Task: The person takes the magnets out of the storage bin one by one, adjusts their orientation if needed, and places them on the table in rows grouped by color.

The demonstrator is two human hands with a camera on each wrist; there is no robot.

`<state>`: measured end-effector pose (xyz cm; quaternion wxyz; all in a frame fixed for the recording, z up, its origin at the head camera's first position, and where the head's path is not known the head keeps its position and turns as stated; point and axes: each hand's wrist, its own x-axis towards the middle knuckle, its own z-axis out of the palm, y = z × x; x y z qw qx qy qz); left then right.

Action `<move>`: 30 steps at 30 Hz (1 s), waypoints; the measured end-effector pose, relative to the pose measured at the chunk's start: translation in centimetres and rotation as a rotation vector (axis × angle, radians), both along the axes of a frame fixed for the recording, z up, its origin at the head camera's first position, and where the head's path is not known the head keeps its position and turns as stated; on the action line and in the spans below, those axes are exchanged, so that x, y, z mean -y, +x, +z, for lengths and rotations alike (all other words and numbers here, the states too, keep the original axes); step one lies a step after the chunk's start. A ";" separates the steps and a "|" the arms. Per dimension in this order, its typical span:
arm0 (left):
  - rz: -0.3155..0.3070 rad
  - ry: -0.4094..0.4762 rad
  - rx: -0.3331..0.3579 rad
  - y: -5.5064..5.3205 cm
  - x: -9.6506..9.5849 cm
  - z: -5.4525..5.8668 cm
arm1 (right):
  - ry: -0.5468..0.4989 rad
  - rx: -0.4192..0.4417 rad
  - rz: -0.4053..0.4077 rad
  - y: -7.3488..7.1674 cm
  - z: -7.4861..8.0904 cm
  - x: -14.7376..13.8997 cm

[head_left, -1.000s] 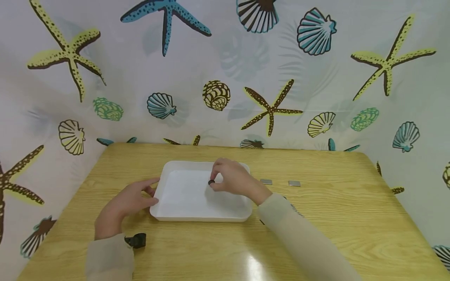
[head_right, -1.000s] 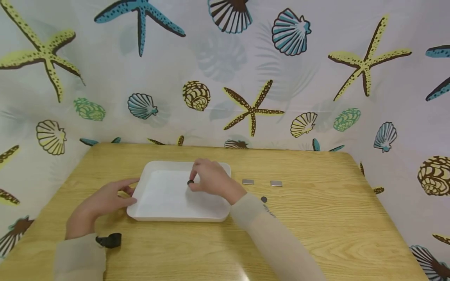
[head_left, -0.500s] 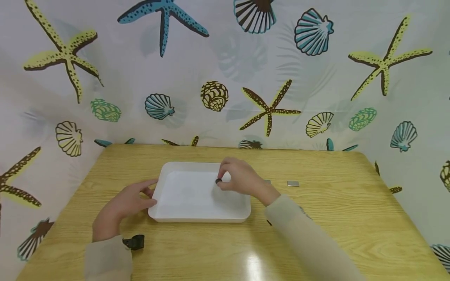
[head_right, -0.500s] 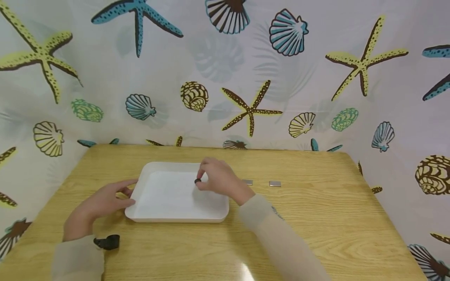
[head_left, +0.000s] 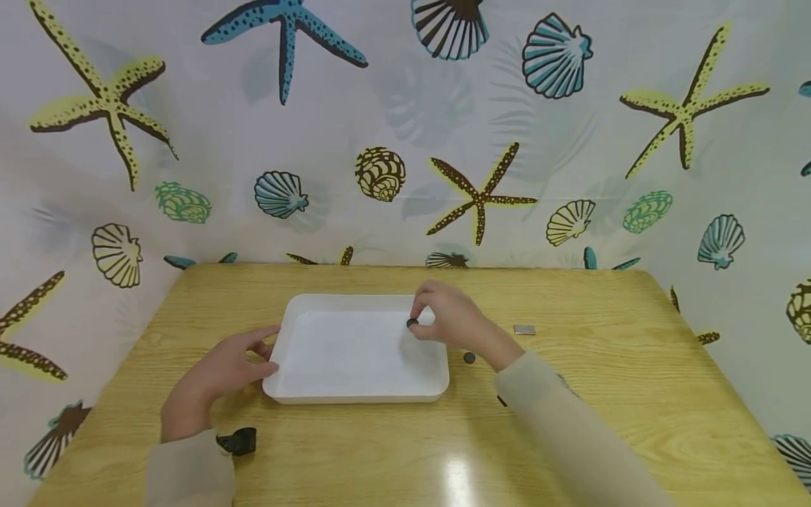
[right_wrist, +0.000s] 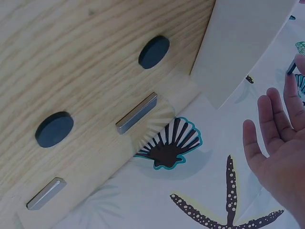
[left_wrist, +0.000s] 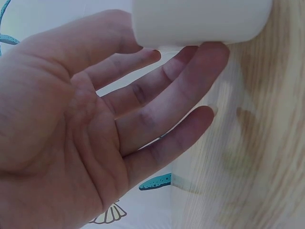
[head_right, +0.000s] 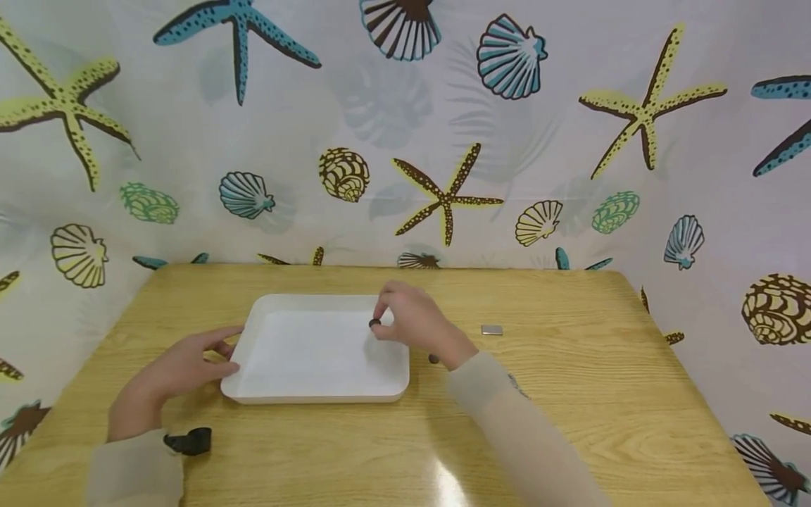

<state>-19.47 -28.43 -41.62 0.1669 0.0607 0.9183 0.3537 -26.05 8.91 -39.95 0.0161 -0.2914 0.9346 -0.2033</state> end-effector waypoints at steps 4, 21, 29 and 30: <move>0.001 -0.008 -0.005 -0.1 0.0 -0.1 | -0.004 0.021 -0.029 0.2 0.1 -0.8; -0.013 -0.053 -0.018 -0.3 0.2 -0.1 | -0.061 -0.027 -0.083 1.0 0.4 -5.2; -0.011 -0.031 -0.005 -0.4 0.2 -0.3 | -0.085 -0.040 -0.115 1.2 -0.3 -7.6; -0.010 -0.030 -0.006 -0.4 0.2 -0.3 | -0.085 -0.034 -0.124 1.2 -0.3 -7.8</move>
